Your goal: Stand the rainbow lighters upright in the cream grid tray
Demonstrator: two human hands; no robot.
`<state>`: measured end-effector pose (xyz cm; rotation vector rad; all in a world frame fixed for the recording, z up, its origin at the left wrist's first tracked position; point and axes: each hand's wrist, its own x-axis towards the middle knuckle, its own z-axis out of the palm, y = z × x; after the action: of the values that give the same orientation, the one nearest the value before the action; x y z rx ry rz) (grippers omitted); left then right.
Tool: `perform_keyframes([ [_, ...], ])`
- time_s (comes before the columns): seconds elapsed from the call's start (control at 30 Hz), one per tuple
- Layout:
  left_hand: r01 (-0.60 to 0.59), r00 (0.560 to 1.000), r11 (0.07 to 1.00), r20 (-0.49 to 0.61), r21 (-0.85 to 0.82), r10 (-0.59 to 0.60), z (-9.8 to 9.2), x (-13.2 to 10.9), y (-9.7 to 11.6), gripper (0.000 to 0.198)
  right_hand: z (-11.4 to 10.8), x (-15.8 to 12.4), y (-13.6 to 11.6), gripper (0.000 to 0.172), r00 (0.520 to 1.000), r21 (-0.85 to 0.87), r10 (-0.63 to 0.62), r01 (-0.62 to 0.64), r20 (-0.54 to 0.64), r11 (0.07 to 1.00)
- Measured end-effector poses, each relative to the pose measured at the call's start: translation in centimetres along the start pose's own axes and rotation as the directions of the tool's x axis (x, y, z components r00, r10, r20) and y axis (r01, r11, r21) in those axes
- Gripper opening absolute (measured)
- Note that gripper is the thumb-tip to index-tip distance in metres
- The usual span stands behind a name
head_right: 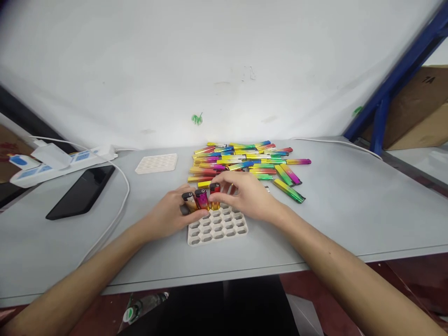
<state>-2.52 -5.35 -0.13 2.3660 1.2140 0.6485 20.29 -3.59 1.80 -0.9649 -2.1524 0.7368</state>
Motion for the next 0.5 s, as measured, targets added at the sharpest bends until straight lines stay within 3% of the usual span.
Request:
perform_keyframes([
  [0.2,-0.006,1.0,1.0,0.009,-0.016,0.006,0.1,0.0,-0.1,0.035,0.3,0.0,-0.3,0.021,0.995,-0.034,-0.052,0.055,0.08,0.998],
  [0.3,0.002,1.0,1.0,0.011,-0.021,-0.002,0.1,0.0,0.0,0.038,0.0,0.1,0.3,0.036,0.998,-0.048,-0.04,0.043,0.057,0.998],
  [0.37,0.006,1.0,1.0,0.01,-0.007,-0.006,0.0,0.1,0.2,0.04,-0.2,0.3,1.1,0.042,0.999,-0.15,-0.049,0.047,-0.006,0.988],
  [0.5,0.001,1.0,1.0,0.008,0.019,-0.001,-0.1,0.2,0.5,0.037,-0.3,0.8,3.1,0.029,0.99,-0.459,-0.119,0.072,-0.074,0.885],
])
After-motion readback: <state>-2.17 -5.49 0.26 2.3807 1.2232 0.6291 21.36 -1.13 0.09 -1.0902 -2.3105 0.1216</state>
